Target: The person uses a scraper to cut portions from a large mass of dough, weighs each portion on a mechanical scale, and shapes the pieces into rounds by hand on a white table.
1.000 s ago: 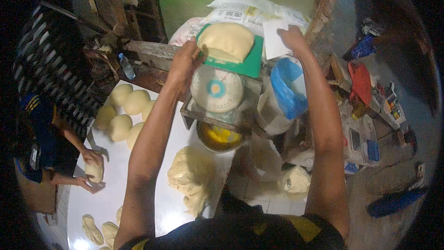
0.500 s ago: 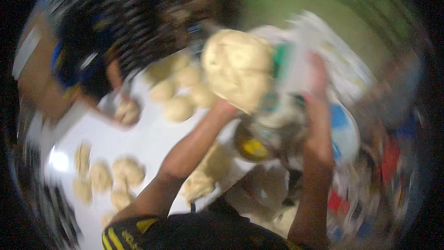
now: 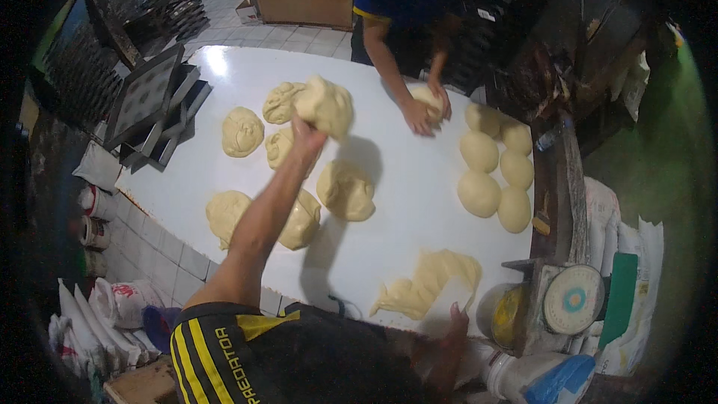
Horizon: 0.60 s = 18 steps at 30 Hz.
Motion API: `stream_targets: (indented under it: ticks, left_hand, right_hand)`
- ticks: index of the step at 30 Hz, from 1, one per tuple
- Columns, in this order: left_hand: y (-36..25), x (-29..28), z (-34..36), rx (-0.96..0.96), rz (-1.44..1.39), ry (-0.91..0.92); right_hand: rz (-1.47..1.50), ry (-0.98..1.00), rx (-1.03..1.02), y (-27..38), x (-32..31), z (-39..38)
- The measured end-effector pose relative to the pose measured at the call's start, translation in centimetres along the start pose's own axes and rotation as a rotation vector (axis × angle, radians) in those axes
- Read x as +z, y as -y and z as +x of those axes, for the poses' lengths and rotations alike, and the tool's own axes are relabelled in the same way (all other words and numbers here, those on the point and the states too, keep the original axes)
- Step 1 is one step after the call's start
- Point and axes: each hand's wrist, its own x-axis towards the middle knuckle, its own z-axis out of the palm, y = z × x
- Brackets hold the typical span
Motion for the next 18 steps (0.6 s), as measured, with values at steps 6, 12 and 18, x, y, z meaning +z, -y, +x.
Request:
stream_targets:
  ticks: [6,12,18]
  left_hand:
    - [-17.0,4.1,15.1,0.138,0.208,-0.31]
    - [-7.4,-5.0,15.5,0.293,0.859,-0.354]
    - [17.7,-8.2,-0.8,-0.346,1.083,0.494]
  right_hand:
    - [0.497,0.09,0.301,13.8,8.1,-5.3]
    - [0.379,0.031,0.323,10.2,12.3,-6.9]
    - [0.148,0.083,0.469,5.8,11.6,-9.1]
